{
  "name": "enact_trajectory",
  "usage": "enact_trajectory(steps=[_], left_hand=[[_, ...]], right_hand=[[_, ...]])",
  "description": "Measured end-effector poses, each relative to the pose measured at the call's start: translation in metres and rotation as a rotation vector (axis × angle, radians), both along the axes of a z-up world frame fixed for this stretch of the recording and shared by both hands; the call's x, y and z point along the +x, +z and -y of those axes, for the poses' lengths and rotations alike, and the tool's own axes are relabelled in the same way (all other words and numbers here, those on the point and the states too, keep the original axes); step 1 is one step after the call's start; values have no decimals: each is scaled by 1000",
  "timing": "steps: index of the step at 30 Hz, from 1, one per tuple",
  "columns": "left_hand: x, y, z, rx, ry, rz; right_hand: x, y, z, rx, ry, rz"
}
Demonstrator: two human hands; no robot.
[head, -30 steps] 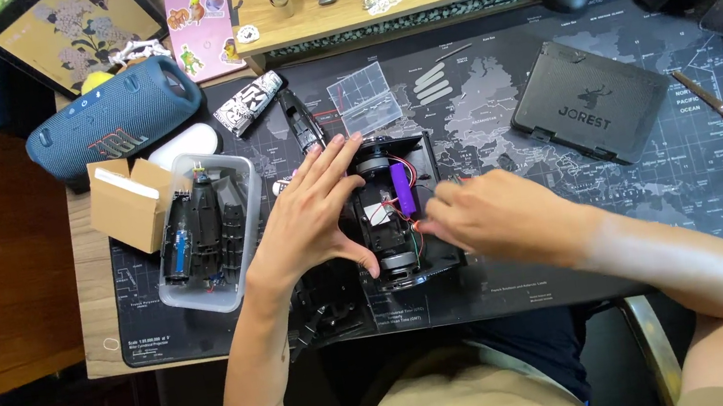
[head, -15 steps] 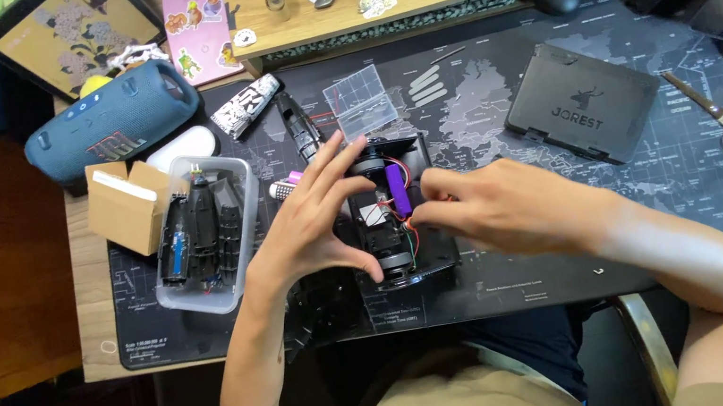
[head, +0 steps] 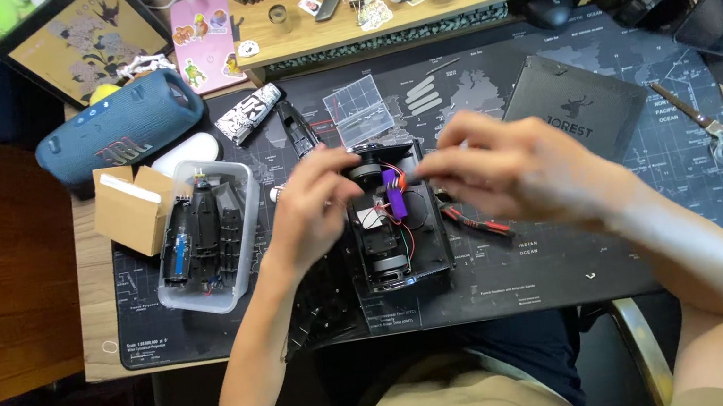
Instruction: Repair an electronic device by removing screws with a screwdriver and adjusting internal components.
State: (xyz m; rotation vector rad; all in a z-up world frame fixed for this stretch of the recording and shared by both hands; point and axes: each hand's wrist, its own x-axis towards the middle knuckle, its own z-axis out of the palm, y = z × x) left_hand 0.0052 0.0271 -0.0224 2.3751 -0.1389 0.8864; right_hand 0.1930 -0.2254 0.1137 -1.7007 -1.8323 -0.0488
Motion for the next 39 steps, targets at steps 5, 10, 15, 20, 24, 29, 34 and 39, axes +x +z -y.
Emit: enact_trajectory(steps=[5,10,15,20,24,29,34,39], left_hand=[[33,13,-15,96,226,-118],[74,4,-28,333,400,-267],[85,4,-40,283,376,-383],[48,40,-29,295,334,-304],[0,71,8,285,231,-375],[-39,78,35,283,138,-508],[-49,63,38,439,124,-543],[-46,59,35,599,141,-609]], right_hand=[[30,-13,-2,82,-103,-63],[47,-22,-3,137,-180,-80],[55,-28,0,141,-246,11],[54,-22,2,128,-241,30],[52,-23,0,118,-219,17],[55,-49,-15,146,-206,-49],[49,-66,-31,187,-168,-154],[49,-83,-37,186,-140,-220]])
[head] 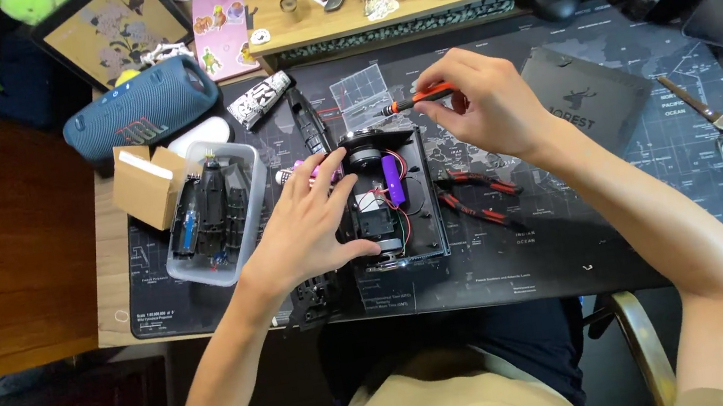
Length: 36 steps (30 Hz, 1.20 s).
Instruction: Repair an electronic device by removing screws with a screwdriver and adjusting internal components.
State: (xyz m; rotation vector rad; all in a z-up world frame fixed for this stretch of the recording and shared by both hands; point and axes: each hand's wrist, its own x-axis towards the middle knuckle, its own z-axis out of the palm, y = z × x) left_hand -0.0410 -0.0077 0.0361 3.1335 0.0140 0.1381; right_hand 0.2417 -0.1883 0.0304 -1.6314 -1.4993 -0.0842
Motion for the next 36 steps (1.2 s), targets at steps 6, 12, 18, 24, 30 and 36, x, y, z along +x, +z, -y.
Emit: enact_trajectory(steps=[6,12,18,24,30,36], left_hand=[[15,6,-6,39,13,-189],[24,-12,-19,137,-39,-182],[31,-16,-29,82,-51,-314],[30,-10,-29,-10,-51,-294],[29,-26,-28,97,-90,-140],[37,-3,-19,283,-167,-211]], right_hand=[[0,1,1,55,3,-154],[3,-2,-1,52,36,-187],[2,-2,0,54,54,-189],[2,-2,0,59,52,-192],[-1,-2,1,80,48,-218],[-6,16,9,-1,65,-118]])
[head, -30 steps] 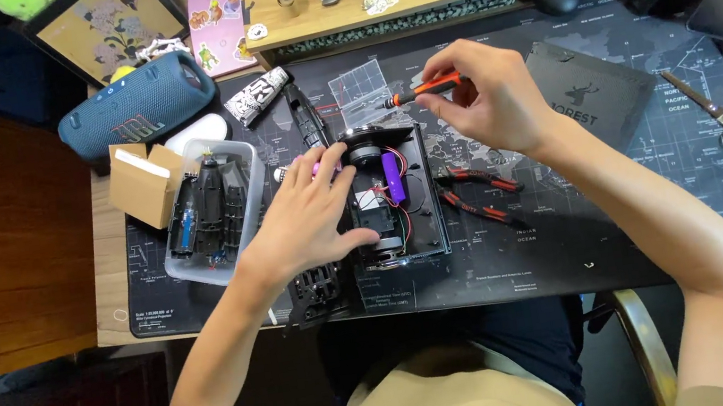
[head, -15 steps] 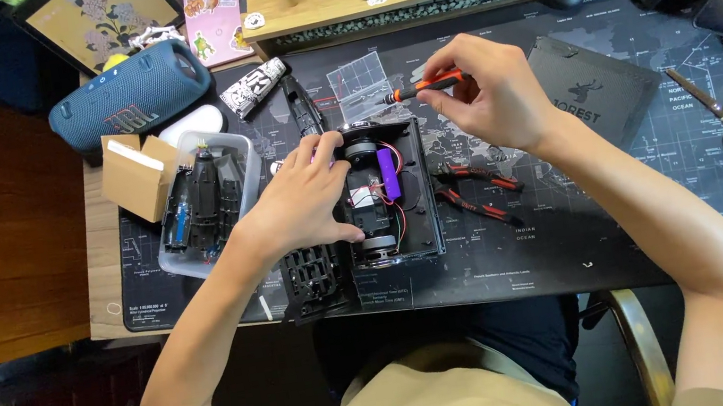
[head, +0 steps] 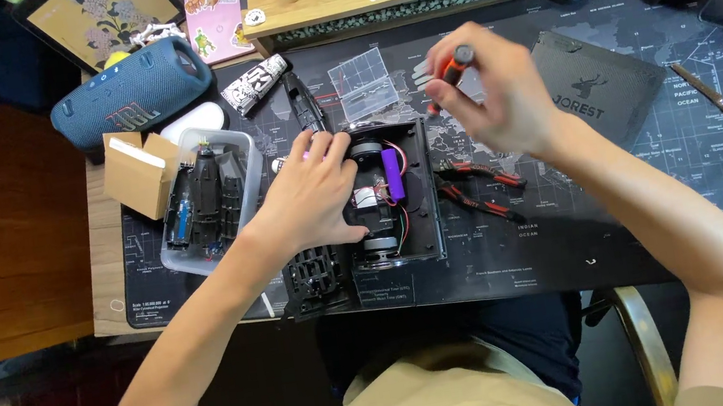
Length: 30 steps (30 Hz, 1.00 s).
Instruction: Repair an electronic device by removing screws with a screwdriver and adjusting internal components.
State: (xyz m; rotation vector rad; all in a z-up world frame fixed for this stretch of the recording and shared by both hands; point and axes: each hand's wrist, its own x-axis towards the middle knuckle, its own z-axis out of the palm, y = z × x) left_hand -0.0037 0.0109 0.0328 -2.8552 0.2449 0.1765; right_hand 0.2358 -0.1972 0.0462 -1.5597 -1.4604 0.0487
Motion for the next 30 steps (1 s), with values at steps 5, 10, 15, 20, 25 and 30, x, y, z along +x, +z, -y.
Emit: enact_trajectory(steps=[5,10,15,20,25,30], left_hand=[[3,-2,8,7,-42,75],[7,-4,9,27,-62,81],[9,-7,9,52,-53,66],[15,-5,14,105,-28,-54],[24,-9,15,139,-44,-121],[22,-16,3,88,-62,-101]], right_hand=[[-34,-10,-5,-434,123,18],[-53,-18,-3,-758,137,487],[-52,-40,-8,-860,67,433],[-47,-29,-12,-829,105,346],[-37,-11,-15,-784,177,157],[-35,10,-9,-698,221,-154]])
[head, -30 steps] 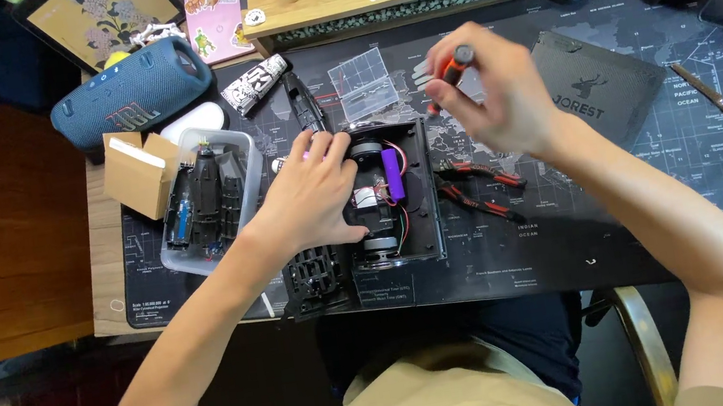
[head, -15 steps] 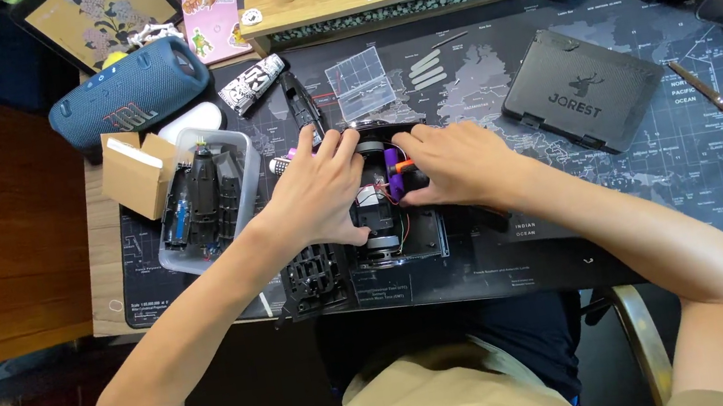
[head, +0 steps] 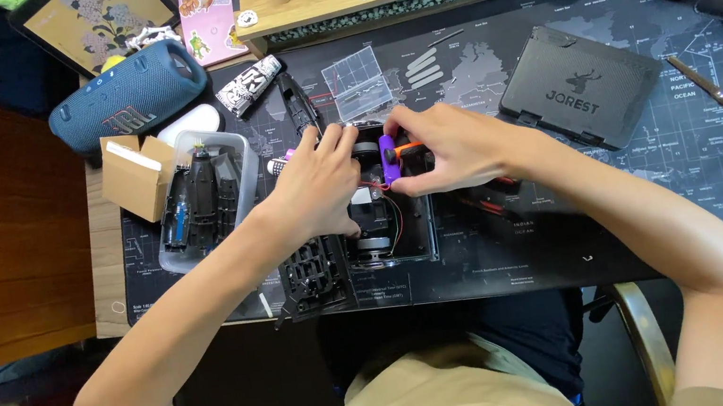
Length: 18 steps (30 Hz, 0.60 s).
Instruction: Repair an electronic device by removing screws with a screwdriver and adjusting internal components.
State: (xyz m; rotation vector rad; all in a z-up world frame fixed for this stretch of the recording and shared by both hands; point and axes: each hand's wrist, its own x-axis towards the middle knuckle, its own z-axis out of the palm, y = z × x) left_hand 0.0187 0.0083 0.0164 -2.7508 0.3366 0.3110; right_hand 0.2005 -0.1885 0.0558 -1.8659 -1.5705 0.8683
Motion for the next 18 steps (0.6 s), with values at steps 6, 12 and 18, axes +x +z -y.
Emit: enact_trajectory(steps=[6,12,18], left_hand=[[-3,8,-1,-53,3,22],[-10,15,0,-107,5,23],[-10,19,-2,-175,52,29]], right_hand=[[1,-4,-2,39,-13,-34],[1,-6,-1,12,-14,-77],[6,-10,-2,-11,11,-87]])
